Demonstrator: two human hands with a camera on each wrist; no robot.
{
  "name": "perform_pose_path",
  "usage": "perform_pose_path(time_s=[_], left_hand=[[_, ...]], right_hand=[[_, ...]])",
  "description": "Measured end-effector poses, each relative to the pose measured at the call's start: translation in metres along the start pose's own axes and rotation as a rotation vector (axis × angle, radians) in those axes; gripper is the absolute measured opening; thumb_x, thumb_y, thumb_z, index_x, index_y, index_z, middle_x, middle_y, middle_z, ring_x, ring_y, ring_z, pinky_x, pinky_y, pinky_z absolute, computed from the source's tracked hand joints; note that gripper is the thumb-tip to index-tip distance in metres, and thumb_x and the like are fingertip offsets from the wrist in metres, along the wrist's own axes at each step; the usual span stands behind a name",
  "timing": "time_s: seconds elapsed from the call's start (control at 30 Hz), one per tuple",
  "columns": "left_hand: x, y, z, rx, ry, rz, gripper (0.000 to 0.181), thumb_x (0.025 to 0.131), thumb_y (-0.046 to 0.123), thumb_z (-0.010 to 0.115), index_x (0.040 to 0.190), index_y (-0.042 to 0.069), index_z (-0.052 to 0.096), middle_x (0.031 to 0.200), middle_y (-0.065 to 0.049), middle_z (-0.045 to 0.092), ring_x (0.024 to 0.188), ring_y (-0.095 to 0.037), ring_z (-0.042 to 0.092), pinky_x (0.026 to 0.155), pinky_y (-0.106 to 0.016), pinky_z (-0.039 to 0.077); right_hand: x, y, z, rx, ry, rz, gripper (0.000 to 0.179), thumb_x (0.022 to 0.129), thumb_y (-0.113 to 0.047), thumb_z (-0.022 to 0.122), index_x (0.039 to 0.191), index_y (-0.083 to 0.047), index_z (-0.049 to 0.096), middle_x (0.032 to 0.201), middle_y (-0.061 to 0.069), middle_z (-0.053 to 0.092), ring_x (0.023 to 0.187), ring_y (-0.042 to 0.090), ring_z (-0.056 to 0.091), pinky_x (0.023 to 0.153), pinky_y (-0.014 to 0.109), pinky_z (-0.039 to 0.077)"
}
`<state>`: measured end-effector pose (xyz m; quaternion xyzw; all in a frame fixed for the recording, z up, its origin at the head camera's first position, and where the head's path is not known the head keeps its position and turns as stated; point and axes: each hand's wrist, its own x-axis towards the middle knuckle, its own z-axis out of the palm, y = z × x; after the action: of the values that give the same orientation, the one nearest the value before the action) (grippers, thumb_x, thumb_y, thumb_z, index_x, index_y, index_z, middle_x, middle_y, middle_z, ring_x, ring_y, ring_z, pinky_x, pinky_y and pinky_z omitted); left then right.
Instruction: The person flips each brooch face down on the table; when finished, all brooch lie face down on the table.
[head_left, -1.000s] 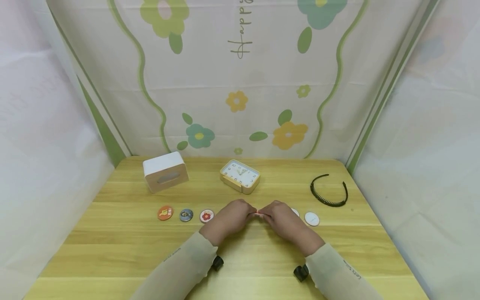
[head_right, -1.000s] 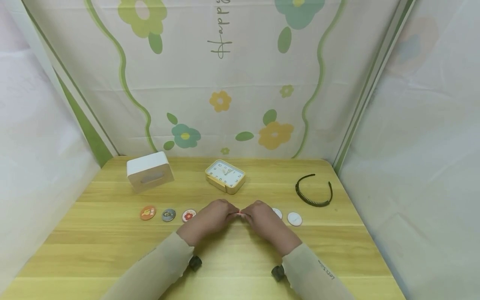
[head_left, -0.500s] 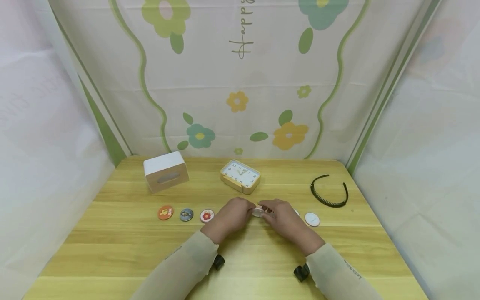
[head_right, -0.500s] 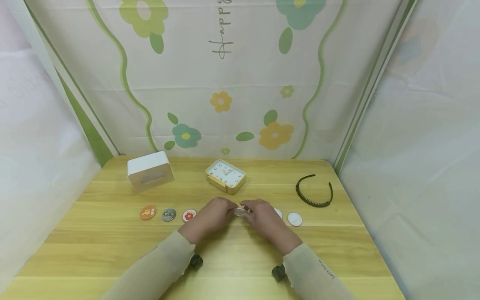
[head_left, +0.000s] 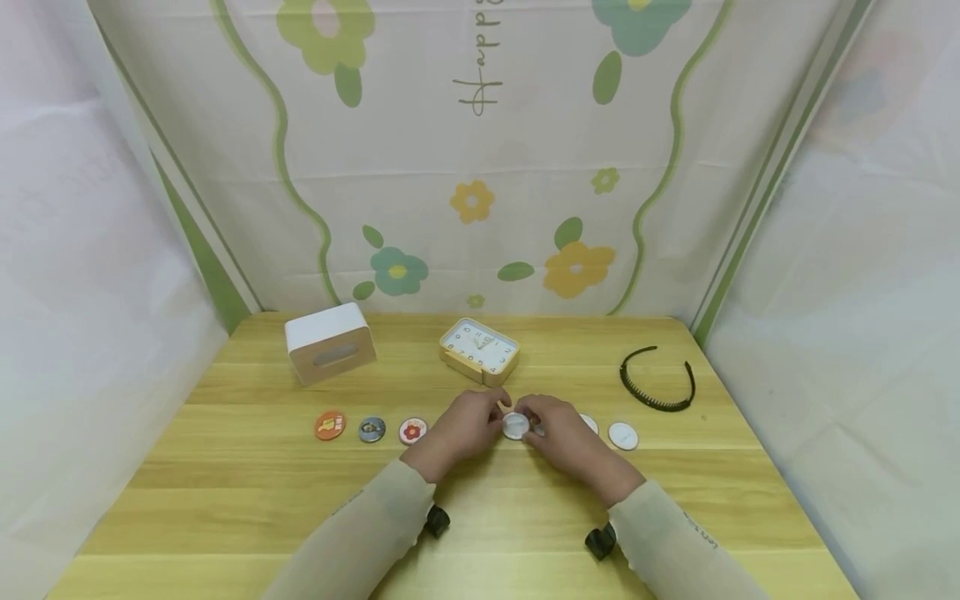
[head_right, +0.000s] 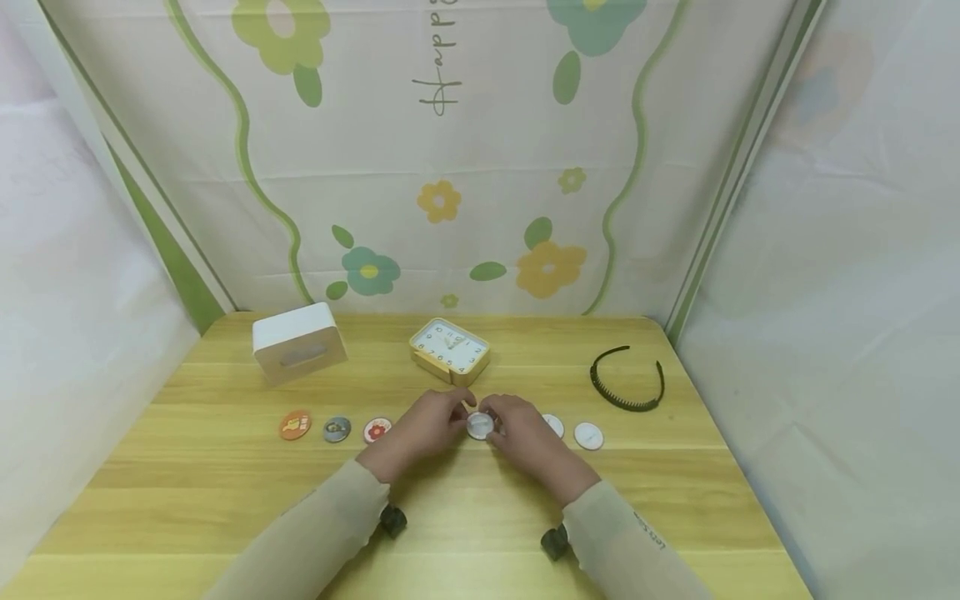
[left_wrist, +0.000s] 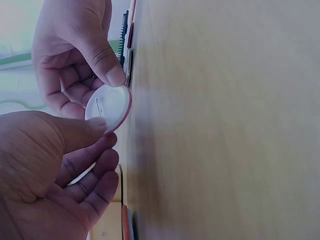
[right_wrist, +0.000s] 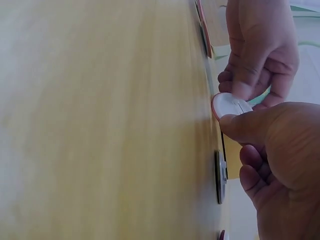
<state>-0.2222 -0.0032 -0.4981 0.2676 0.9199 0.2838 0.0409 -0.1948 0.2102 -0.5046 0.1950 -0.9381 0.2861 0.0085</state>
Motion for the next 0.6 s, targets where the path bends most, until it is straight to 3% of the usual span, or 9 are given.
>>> perform_pose_path(time_s=[0.23, 0.6], left_hand=[[0.000, -0.005, -0.003, -0.133, -0.048, 0.018, 0.027, 0.092, 0.003, 0.084, 0.112, 0.015, 0.071, 0.097, 0.004, 0.072, 0.090, -0.013, 0.067, 0.082, -0.028, 0.056], [0.002, -0.010, -0.003, -0.122, -0.077, 0.000, 0.021, 0.093, 0.007, 0.085, 0.108, 0.018, 0.075, 0.100, 0.008, 0.073, 0.096, -0.011, 0.066, 0.090, -0.032, 0.056]], right_hand=[[0.003, 0.005, 0.000, 0.051, -0.022, 0.040, 0.034, 0.089, -0.010, 0.091, 0.118, -0.018, 0.075, 0.104, -0.007, 0.070, 0.097, 0.013, 0.063, 0.088, 0.037, 0.056], [0.008, 0.012, -0.004, 0.084, -0.072, 0.025, 0.032, 0.088, -0.015, 0.092, 0.117, -0.022, 0.079, 0.108, -0.009, 0.073, 0.105, 0.016, 0.060, 0.095, 0.043, 0.054]])
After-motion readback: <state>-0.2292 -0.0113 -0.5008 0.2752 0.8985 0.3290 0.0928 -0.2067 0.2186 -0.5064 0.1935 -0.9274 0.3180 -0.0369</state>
